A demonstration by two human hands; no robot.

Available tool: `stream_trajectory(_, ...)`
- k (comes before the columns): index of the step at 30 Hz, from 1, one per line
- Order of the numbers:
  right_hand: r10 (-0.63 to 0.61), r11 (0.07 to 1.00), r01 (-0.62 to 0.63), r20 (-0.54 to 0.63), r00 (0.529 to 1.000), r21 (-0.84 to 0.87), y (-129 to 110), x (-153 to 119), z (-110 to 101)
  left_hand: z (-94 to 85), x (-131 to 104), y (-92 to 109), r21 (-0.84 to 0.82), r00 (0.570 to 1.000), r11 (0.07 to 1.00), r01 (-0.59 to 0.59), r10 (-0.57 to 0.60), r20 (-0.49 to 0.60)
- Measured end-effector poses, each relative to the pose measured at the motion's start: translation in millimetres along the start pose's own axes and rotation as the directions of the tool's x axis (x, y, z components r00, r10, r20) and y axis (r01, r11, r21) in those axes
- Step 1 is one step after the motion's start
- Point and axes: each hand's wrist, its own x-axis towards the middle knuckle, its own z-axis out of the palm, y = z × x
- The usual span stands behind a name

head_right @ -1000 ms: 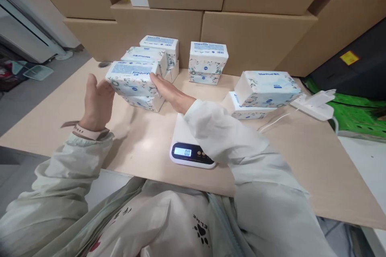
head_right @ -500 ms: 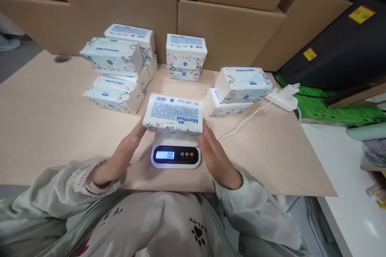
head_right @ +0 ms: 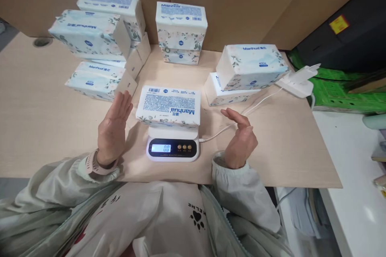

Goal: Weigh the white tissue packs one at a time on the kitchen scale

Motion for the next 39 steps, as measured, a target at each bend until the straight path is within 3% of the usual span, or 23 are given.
stream_trajectory(4,0.027,1.0,-0.026,-0.098,0.995,0.007,-2,4,2,1.2,0,2,-0.032,1.0,0.999,0.006,-0.006,0.003)
stream_trajectory(14,0.042,0.999,-0.045,-0.15,0.988,-0.018,-4,9,3,1.6,1,10,-0.09,0.998,0.994,0.056,-0.06,-0.035)
stream_trajectory(21,0.043,0.998,-0.031,-0.231,0.972,0.055,-4,10,6,1.2,2,13,-0.089,0.994,0.992,0.093,-0.098,-0.054)
stream_trajectory(39,0.021,0.999,-0.009,-0.232,0.972,0.052,-5,9,6,2.1,2,18,-0.092,0.99,0.987,0.128,-0.132,-0.038)
